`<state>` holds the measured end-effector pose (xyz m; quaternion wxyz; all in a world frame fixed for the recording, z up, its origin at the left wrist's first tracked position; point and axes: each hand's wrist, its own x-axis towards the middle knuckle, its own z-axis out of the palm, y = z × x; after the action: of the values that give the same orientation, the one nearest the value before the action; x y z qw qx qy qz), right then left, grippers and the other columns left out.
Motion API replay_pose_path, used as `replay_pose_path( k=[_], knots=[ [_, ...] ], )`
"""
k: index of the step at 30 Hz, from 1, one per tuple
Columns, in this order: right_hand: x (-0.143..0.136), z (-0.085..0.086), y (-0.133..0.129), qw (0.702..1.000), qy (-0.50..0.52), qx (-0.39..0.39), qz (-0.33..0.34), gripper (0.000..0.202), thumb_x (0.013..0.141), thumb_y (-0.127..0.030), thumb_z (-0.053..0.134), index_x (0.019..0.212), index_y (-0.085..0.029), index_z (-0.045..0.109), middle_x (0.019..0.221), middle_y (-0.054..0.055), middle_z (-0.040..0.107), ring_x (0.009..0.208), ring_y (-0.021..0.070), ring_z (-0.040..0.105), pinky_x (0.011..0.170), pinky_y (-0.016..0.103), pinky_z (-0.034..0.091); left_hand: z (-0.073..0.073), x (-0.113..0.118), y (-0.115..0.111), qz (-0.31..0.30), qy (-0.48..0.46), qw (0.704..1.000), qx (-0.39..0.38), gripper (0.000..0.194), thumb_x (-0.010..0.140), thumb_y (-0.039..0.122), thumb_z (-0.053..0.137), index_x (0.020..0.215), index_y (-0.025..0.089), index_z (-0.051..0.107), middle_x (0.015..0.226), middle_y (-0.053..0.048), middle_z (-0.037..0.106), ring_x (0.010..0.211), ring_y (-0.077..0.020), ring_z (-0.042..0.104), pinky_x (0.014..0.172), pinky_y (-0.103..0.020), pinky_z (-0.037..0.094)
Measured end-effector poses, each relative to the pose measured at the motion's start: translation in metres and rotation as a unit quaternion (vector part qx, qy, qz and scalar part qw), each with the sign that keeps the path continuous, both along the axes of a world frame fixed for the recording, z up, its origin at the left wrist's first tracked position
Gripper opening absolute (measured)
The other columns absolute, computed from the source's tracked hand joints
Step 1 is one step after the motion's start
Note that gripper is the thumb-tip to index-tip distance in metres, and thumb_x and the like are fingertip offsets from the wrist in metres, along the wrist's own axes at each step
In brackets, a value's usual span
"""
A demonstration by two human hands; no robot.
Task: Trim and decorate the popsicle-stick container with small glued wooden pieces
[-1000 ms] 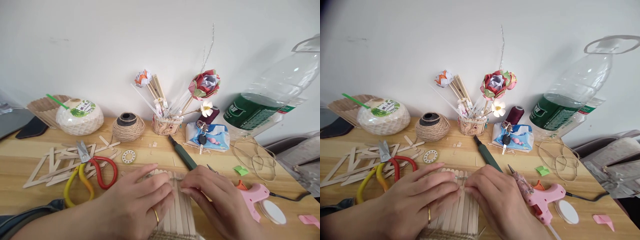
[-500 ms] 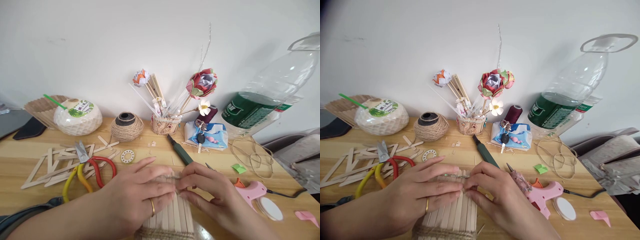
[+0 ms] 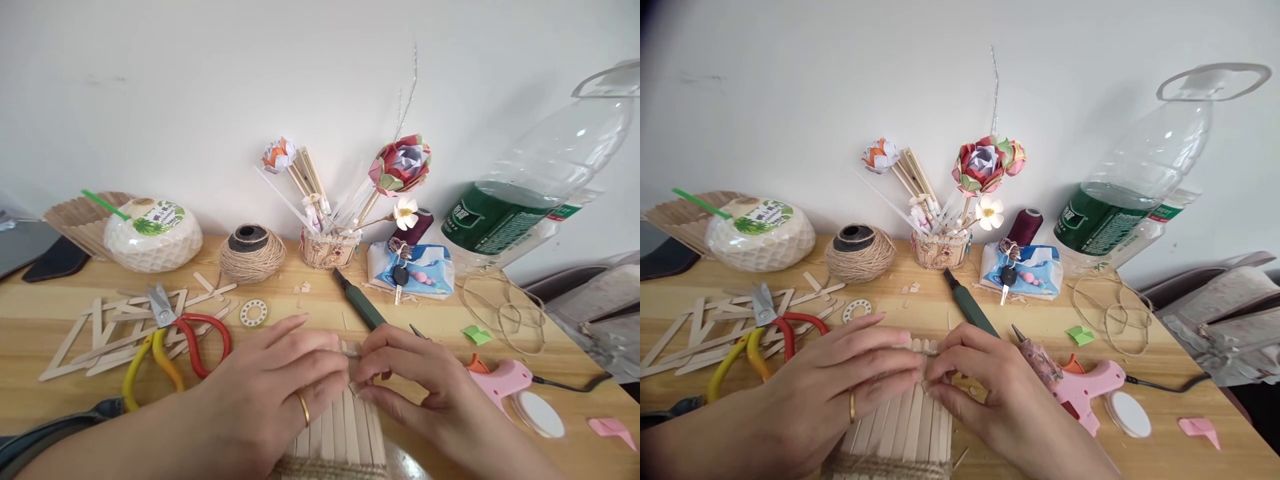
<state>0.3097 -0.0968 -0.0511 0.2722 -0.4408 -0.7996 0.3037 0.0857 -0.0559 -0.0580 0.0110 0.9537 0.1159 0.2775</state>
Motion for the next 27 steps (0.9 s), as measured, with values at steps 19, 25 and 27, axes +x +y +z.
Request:
replay_pose_path(
  k=[19, 25, 27],
  knots=[
    [-0.0035, -0.0016, 0.0008, 1.0, 0.004, 0.011, -0.015, 0.008, 0.088, -0.019, 0.055, 0.088, -0.023, 0.063, 0.088, -0.001, 0.059, 0.079, 0.0088, 0.06, 0.07, 0.02, 0.049, -0.0013, -0.0035, 0.005, -0.004, 0.044, 0.999, 0.006, 0.033, 0.098, 0.014, 0.032, 0.112, 0.012, 0.062, 0.111, -0.003, 0.067, 0.114, -0.0175, 0.049, 0.114, -0.035, 0.014],
    [-0.0013, -0.0008, 0.0006, 1.0, 0.0, 0.019, -0.009, 0.01, 0.088, -0.019, 0.055, 0.089, -0.024, 0.064, 0.088, -0.001, 0.059, 0.078, 0.0088, 0.06, 0.068, 0.02, 0.048, 0.0053, -0.0075, 0.0094, -0.033, 0.093, 0.995, -0.018, 0.031, 0.097, 0.015, 0.034, 0.118, 0.014, 0.057, 0.123, 0.0, 0.063, 0.124, -0.0164, 0.043, 0.114, -0.036, 0.018],
    [-0.0006, -0.0001, 0.0004, 1.0, 0.0, 0.016, -0.006, 0.01, 0.088, -0.019, 0.055, 0.09, -0.024, 0.064, 0.089, -0.001, 0.059, 0.079, 0.0088, 0.06, 0.069, 0.02, 0.048, 0.0067, -0.0081, 0.0087, -0.026, 0.085, 0.996, -0.001, 0.031, 0.098, 0.016, 0.034, 0.117, 0.015, 0.058, 0.12, 0.001, 0.065, 0.121, -0.0158, 0.046, 0.115, -0.036, 0.014]
  ],
)
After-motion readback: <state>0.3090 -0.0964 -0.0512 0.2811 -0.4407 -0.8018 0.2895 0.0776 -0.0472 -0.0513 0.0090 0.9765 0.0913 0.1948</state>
